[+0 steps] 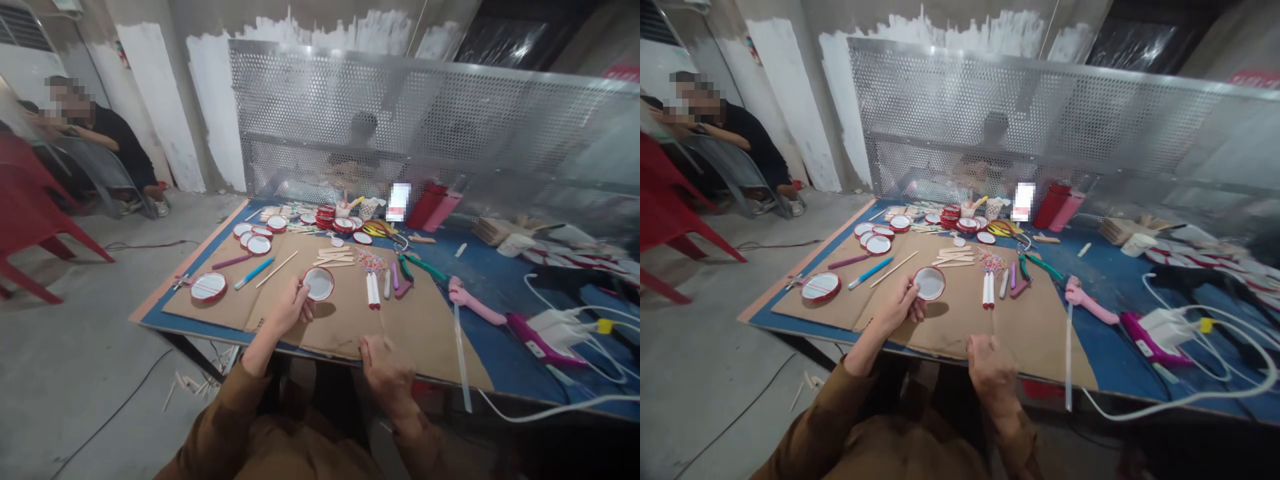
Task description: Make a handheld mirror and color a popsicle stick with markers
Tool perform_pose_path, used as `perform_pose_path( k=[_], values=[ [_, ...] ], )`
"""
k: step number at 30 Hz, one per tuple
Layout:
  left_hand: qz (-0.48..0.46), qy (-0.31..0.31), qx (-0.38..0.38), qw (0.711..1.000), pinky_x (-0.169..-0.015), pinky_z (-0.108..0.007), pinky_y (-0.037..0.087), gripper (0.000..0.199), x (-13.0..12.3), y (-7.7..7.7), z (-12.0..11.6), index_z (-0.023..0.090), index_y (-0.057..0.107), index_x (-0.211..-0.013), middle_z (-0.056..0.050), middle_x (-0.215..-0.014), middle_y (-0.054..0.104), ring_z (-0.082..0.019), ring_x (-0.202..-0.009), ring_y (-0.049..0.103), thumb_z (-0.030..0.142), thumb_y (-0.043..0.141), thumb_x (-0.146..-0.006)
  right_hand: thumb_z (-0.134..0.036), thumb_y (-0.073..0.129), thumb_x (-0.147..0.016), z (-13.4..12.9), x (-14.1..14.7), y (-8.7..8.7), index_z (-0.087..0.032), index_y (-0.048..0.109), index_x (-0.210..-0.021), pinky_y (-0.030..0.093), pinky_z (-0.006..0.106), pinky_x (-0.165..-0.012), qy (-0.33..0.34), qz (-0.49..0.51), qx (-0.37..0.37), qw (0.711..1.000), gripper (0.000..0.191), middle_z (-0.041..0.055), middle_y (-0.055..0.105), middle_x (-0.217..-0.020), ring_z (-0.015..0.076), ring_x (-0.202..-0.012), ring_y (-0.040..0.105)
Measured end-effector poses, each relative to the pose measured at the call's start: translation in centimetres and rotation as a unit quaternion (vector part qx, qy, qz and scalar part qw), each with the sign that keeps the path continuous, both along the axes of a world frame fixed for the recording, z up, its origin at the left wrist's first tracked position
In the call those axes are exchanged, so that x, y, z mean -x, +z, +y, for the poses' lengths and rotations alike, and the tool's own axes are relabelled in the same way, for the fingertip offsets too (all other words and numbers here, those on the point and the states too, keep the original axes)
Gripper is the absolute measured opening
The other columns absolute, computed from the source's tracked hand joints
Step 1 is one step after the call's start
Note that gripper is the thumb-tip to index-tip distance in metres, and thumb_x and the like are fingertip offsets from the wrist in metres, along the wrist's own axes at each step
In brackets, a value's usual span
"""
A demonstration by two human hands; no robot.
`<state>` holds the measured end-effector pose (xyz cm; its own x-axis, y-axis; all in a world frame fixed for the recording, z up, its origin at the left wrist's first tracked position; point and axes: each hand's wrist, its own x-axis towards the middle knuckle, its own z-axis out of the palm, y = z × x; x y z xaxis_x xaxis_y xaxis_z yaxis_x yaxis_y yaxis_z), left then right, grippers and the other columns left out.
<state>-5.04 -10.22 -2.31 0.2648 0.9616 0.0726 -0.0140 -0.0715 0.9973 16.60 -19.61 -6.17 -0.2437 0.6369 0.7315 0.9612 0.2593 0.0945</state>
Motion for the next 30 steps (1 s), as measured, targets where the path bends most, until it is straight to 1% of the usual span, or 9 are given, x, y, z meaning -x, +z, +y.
perform_pose_path(
  k=[7,12,16,18,19,21,25,28,30],
  values=[
    [0.027,-0.029,0.025,0.999,-0.036,-0.019,0.042,0.041,0.1,0.5,-0.2,0.022,0.039,-0.094,0.005,-0.06,0.061,-0.012,-0.041,0.06,0.062,0.041,-0.087,-0.025,0.038,-0.103,-0.3,0.0,0.8,-0.021,0.055,-0.068,0.028,0.031,-0.059,-0.007,-0.03,0.02,0.999,0.039,0.0012,0.052,-0.057,0.017,-0.058,0.045],
    [0.128,-0.002,0.046,0.991,-0.039,-0.02,0.036,0.019,-1.0,1.1,0.0,0.022,0.044,-0.085,0.003,-0.056,0.062,-0.012,-0.041,0.056,0.038,0.039,-0.093,-0.026,0.036,-0.103,-0.3,0.2,1.3,-0.022,0.052,-0.066,0.027,0.031,-0.058,0.009,-0.032,0.029,0.999,0.041,0.0011,0.05,-0.056,0.0171,-0.057,0.044],
    [0.238,0.062,0.034,0.969,-0.059,-0.027,0.041,0.019,-3.2,2.0,-0.3,0.022,0.051,-0.076,-0.002,-0.062,0.065,-0.02,-0.066,0.066,0.027,0.043,-0.092,-0.026,0.036,-0.103,-0.3,0.2,1.4,-0.022,0.05,-0.065,0.028,0.031,-0.059,0.041,-0.011,0.06,0.997,0.041,0.0004,0.052,-0.056,0.0163,-0.057,0.047],
    [0.33,0.099,0.011,0.939,-0.065,-0.03,0.04,0.018,-4.3,2.3,-0.5,0.023,0.056,-0.083,-0.005,-0.073,0.07,-0.024,-0.08,0.068,0.029,0.043,-0.093,-0.028,0.032,-0.105,-0.2,0.0,1.9,-0.022,0.052,-0.068,0.03,0.03,-0.058,0.061,0.01,0.103,0.993,0.042,0.0004,0.056,-0.058,0.0155,-0.057,0.052],
    [0.365,0.101,-0.003,0.925,-0.067,-0.03,0.039,0.019,-4.6,2.3,-0.7,0.023,0.058,-0.087,-0.005,-0.078,0.071,-0.025,-0.083,0.068,0.03,0.041,-0.095,-0.03,0.029,-0.105,-0.1,-0.2,2.4,-0.022,0.052,-0.07,0.031,0.029,-0.056,0.074,0.019,0.128,0.989,0.043,-0.0001,0.058,-0.058,0.0148,-0.055,0.054],
    [0.384,0.089,-0.019,0.919,-0.067,-0.029,0.039,0.022,-4.9,2.1,-0.8,0.024,0.058,-0.088,-0.004,-0.079,0.072,-0.023,-0.082,0.068,0.03,0.038,-0.096,-0.034,0.026,-0.106,0.3,-0.7,4.1,-0.022,0.053,-0.072,0.032,0.028,-0.052,0.099,0.034,0.171,0.98,0.045,-0.0015,0.061,-0.059,0.0129,-0.052,0.057],
    [0.307,0.073,-0.012,0.949,-0.066,-0.027,0.039,0.024,-4.4,1.5,-0.9,0.025,0.052,-0.079,-0.002,-0.069,0.07,-0.021,-0.074,0.067,0.03,0.037,-0.096,-0.035,0.032,-0.104,2.0,-2.0,8.9,-0.023,0.057,-0.084,0.04,0.027,-0.055,0.116,0.038,0.179,0.976,0.035,0.0001,0.066,-0.068,0.0152,-0.058,0.063],
    [0.252,0.05,0.006,0.966,-0.065,-0.027,0.039,0.023,-4.2,1.4,-1.0,0.026,0.051,-0.079,-0.001,-0.066,0.069,-0.021,-0.07,0.066,0.033,0.038,-0.096,-0.044,0.044,-0.098,4.0,-2.3,11.1,-0.019,0.058,-0.109,0.05,0.035,-0.068,0.126,-0.015,0.162,0.978,0.031,0.0094,0.07,-0.092,0.0254,-0.083,0.067],
    [0.246,0.053,-0.003,0.968,-0.063,-0.026,0.038,0.02,-4.2,1.5,-1.1,0.025,0.054,-0.082,-0.001,-0.07,0.07,-0.021,-0.07,0.065,0.034,0.041,-0.095,-0.049,0.057,-0.09,5.4,-2.0,11.1,-0.017,0.046,-0.133,0.051,0.043,-0.082,0.137,-0.043,0.184,0.972,0.055,0.0167,0.064,-0.119,0.0327,-0.106,0.063]
  ],
)
